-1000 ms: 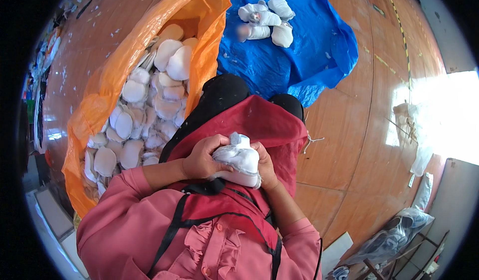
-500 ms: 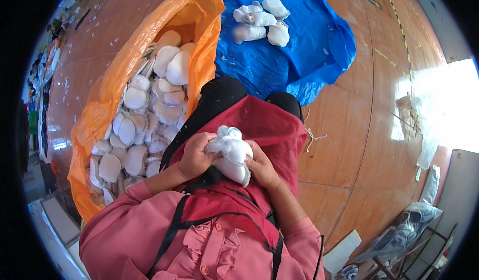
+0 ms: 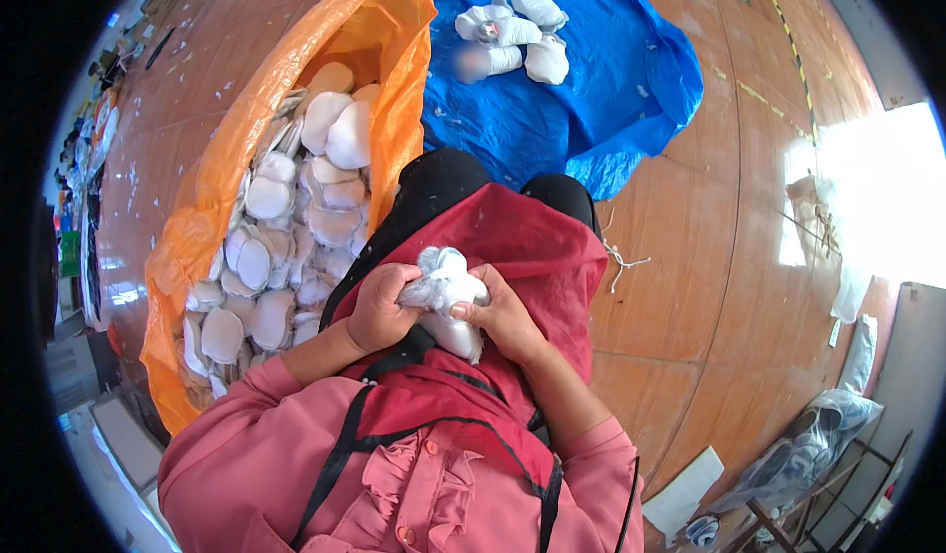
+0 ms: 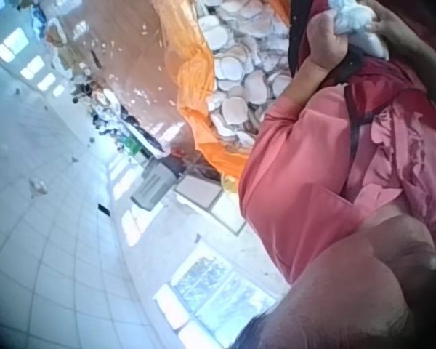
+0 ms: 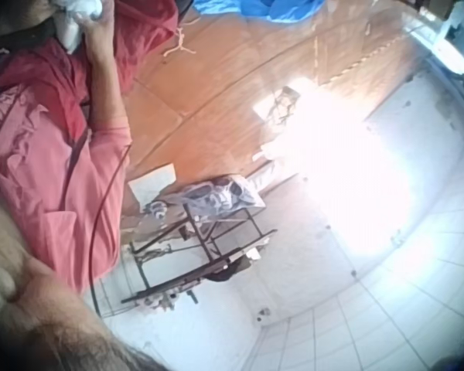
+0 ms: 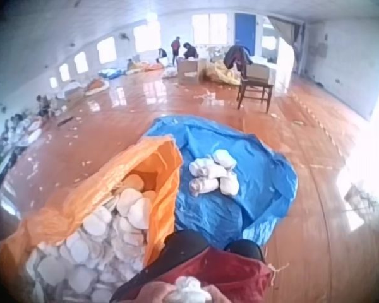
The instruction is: The person sits on the floor and stuffs white fabric pieces with a white fluffy material, then ties them closed to form small plush toys. The finished items are placed on a blue tarp nearby.
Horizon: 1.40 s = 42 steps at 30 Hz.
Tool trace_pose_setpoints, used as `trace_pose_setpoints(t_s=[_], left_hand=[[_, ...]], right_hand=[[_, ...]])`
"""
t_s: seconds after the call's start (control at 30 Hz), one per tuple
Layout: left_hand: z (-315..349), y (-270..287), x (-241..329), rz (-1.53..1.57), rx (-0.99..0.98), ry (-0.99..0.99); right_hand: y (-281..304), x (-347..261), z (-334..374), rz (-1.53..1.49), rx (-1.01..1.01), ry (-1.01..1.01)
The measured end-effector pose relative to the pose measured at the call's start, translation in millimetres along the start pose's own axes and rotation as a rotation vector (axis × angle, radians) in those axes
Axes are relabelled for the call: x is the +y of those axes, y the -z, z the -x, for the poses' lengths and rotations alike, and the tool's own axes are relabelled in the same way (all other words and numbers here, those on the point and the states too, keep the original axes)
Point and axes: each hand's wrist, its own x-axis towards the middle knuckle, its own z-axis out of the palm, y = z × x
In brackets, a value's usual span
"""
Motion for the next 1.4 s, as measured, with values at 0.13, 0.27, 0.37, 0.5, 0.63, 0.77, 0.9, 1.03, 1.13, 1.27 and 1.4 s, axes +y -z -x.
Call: trace_pose_setpoints(t_s=[0.13, 0.27, 0.37, 0.5, 0.63, 0.77, 0.9, 1.03, 1.13, 1.27, 1.4], left_hand=[[1.4, 2.5, 2.5, -0.002, -0.047, 0.019], [2.3, 10.4, 6.4, -0.015, -0.114, -0.076], [-3.2, 20.1, 14.0, -0.061, -0.164, -0.154], [-3.0, 26.8, 17.1, -0.022, -0.229, -0.161], [2.4, 18.3, 7.2, -0.068, -0.233, -0.159], [2.7, 7.9, 1.8, -0.002, -0.197, 0.056], [-10.6, 16.6, 7.3, 0.031, -0.317, 0.197], [-18.3, 20.2, 8.4, 0.133, -0.380, 0.313], [-21.5, 16.7, 7.6, 0.133, -0.404, 0.374], [-21.9, 11.6, 7.4, 0.107, -0.417, 0.434], [-23.7, 10.5, 11.8, 0.073, -0.444, 0.391]], right_hand=[[-5.1, -1.6, -2.4, 0.001, 0.041, -0.025], [-8.3, -1.8, -4.2, 0.064, 0.062, -0.051], [-12.1, -2.2, -5.1, 0.102, 0.093, -0.077], [-9.9, 3.1, -10.0, 0.230, 0.119, -0.100], [-10.5, 6.0, -12.3, 0.317, 0.133, -0.060], [-14.8, 10.7, -7.4, 0.458, 0.235, 0.052], [-13.5, 19.1, -8.0, 0.528, 0.280, 0.098], [-16.2, 15.5, -7.1, 0.580, 0.278, 0.153], [-18.2, 11.3, -7.6, 0.631, 0.287, 0.152], [-16.1, 8.2, -5.7, 0.710, 0.276, 0.138], [-8.5, 3.3, 5.7, 0.703, 0.204, 0.120]])
